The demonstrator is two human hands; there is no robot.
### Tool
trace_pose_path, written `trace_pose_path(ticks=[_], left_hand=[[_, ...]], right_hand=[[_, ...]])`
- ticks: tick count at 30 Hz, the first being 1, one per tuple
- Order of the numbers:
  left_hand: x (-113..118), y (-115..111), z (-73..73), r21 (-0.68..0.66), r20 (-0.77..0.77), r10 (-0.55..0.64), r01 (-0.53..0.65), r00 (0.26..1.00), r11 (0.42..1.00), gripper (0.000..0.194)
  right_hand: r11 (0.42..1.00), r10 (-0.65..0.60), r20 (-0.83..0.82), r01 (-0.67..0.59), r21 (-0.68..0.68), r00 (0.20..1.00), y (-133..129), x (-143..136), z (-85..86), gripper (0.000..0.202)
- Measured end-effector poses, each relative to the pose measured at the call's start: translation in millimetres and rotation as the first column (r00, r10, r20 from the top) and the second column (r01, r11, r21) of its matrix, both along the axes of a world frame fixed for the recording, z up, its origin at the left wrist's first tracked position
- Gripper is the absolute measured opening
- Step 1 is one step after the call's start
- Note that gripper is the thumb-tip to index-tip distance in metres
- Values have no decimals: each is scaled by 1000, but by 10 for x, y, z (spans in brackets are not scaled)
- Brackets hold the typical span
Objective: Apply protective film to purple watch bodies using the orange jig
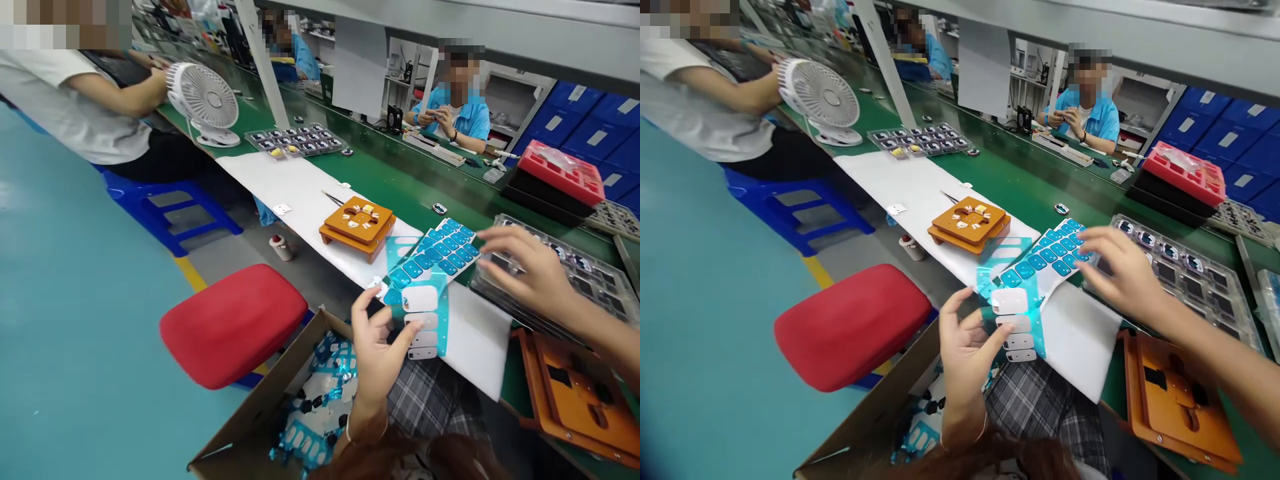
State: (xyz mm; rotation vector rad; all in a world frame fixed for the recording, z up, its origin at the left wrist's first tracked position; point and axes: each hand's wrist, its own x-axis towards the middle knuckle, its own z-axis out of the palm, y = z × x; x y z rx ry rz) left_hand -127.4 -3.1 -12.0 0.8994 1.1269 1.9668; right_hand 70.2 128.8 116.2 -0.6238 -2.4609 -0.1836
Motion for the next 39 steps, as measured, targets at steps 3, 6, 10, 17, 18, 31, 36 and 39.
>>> trace_pose_path(ticks=[3, 6, 10, 17, 18, 31, 36, 39], left_hand=[[131, -61, 64, 12, -186, -107, 111, 977, 994, 41], [260, -119, 159, 98, -415, -171, 231, 894, 968, 22], [437, -183, 250, 146, -541, -234, 364, 808, 920, 21], [608, -259, 309, 163, -667, -207, 412, 715, 897, 17], [618, -271, 321, 159, -677, -206, 414, 706, 896, 16], [622, -350, 365, 97, -774, -246, 493, 583, 864, 12], [605, -310, 359, 127, -800, -208, 498, 563, 858, 17], [606, -264, 367, 137, -838, -135, 444, 529, 885, 17]], right_hand=[[978, 199, 17, -199, 59, 980, -675, 166, -79, 25], [988, 146, 63, -149, 43, 987, -1119, 327, -221, 44], [999, -22, 26, 23, -45, 999, -1340, 490, -445, 52], [939, 21, -129, -64, -337, 991, -1329, 575, -451, 29], [922, 25, -156, -84, -379, 987, -1318, 588, -410, 23], [848, -116, -259, -40, -528, 959, -915, 1126, 90, 19], [685, -250, -71, 125, -718, 966, -810, 1414, -14, 25], [493, -245, 162, 267, -828, 956, -819, 1525, -88, 26]])
